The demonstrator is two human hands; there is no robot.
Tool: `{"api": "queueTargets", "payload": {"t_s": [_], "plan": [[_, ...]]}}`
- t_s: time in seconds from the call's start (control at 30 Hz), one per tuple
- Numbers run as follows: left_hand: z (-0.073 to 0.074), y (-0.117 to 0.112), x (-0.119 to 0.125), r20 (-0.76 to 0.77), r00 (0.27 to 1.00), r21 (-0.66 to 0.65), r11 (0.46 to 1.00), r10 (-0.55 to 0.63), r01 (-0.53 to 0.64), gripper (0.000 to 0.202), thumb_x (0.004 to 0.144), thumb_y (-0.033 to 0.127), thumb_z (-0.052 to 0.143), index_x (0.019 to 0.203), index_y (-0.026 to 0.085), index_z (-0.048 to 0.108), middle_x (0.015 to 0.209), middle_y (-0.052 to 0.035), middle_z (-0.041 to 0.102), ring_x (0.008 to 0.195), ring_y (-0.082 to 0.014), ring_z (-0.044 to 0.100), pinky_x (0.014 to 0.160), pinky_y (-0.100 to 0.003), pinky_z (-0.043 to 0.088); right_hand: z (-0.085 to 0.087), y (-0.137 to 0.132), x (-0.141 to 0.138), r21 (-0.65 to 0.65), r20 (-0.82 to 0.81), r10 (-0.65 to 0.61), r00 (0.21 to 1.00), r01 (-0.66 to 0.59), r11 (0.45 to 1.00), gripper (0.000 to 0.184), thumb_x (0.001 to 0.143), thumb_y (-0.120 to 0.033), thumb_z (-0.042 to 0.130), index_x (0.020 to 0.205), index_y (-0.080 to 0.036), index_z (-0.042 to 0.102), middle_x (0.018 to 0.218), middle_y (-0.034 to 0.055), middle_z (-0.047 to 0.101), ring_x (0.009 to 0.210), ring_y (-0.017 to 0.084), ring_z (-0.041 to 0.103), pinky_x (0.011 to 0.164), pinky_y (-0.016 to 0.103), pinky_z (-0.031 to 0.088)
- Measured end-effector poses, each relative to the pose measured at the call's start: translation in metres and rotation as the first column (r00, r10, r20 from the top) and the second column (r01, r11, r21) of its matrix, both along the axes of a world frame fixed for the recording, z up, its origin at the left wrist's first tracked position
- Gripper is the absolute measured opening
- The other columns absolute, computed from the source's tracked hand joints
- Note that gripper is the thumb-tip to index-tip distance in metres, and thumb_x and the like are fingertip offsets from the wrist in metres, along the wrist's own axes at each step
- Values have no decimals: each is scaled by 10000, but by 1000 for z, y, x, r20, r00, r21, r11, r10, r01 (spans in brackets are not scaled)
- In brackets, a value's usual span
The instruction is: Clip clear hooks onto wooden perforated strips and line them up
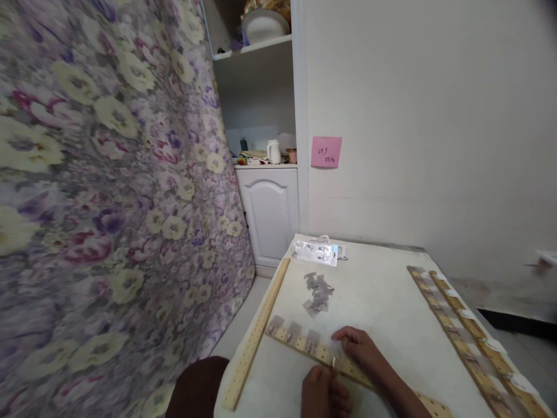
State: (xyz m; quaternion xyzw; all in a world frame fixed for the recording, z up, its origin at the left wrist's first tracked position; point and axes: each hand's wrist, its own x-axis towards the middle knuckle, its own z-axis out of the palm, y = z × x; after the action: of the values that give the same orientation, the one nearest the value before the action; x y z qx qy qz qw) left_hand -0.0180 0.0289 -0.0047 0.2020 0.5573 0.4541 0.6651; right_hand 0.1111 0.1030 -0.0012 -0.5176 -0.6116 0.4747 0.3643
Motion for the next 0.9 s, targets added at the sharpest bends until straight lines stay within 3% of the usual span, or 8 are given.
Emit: {"api": "queueTargets", "payload": {"t_s": [0.27,0.4,0.57,0.9], "plan": [[7,3,5,-20,1000,-14,1000,-15,15,170,770,331,487,664,220,415,434,27,587,322,-95,494,346,-186,272,-6,2,1,61,78,13,997,-17,998,318,668,-274,439,840,-165,683,747,31,682,694,188,574,657,292,428],[14,3,5,-2,1000,-38,999,-13,13,185,808,317,476,664,214,423,432,23,582,313,-90,482,350,-186,273,-7,2,-1,117,139,9,990,-25,993,320,693,-258,436,872,-156,682,810,53,692,761,201,597,716,300,441],[20,3,5,-8,1000,-50,999,-21,20,240,881,298,369,677,198,447,442,20,577,317,-85,491,360,-184,281,-6,0,-3,89,174,16,985,-32,996,307,713,-280,465,899,-160,678,705,30,664,678,185,588,647,280,433],[16,9,8,-74,997,-96,995,17,-24,264,867,276,383,635,186,474,421,14,562,305,-90,470,360,-201,264,-9,-2,-5,69,242,0,970,-18,997,261,729,-306,519,911,-207,677,761,18,688,733,188,624,680,278,438]]}}
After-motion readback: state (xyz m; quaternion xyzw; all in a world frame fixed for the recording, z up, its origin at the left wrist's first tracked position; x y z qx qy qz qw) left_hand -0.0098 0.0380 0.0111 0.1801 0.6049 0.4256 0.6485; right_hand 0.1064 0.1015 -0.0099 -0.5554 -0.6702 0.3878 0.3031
